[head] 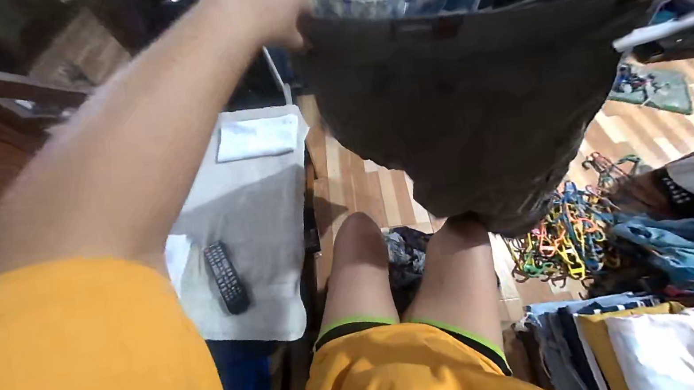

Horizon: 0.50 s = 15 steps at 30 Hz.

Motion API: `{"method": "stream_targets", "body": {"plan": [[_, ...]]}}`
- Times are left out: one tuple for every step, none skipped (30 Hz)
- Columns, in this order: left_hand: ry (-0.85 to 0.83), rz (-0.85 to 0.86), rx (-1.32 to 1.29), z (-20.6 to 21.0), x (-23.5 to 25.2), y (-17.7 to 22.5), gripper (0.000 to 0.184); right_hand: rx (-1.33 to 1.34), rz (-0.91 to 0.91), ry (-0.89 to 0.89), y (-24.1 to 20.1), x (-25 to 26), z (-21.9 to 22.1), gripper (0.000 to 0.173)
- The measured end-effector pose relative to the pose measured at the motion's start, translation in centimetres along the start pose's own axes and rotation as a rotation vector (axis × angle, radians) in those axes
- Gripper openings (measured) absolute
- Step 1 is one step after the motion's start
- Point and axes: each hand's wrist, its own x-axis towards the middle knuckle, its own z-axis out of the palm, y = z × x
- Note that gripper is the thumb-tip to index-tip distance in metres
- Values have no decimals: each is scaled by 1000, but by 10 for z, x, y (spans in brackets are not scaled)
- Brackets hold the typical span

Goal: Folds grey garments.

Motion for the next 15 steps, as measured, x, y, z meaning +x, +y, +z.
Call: {"method": "stream_targets", "body": {"plan": [[-60,-4,88,3,6,9,30,-9,-32,15,5,-5,2,15],[-119,-25,150,8,12,16,29,22,-49,14,-2,-10,3,15],[-161,-53,173,14,17,22,28,78,-44,15,-18,-14,3,20],[-170,-75,178,18,21,25,26,174,-8,38,-31,-18,6,22],[-148,-88,172,22,24,25,25,248,46,73,-46,-21,9,19],[-109,-94,153,24,27,22,25,279,110,84,-58,-24,12,15],[-75,-102,114,24,31,18,30,262,161,44,-64,-28,15,15],[-44,-113,53,24,33,14,34,232,197,-13,-66,-31,19,18],[-32,-114,4,21,35,12,35,186,255,-91,-66,-32,24,22],[-23,-100,-30,18,35,12,35,124,324,-156,-64,-32,28,22],[-19,-75,-44,12,36,13,33,45,407,-188,-63,-29,33,13],[-32,-51,-43,8,36,16,31,-44,529,-226,-61,-26,37,4],[-53,-45,-49,1,36,19,31,-133,628,-256,-53,-26,40,4],[-63,-55,-85,-7,38,22,32,-210,655,-245,-36,-32,41,7],[-33,-79,-150,-16,43,22,32,-295,606,-181,-5,-44,42,11]]}}
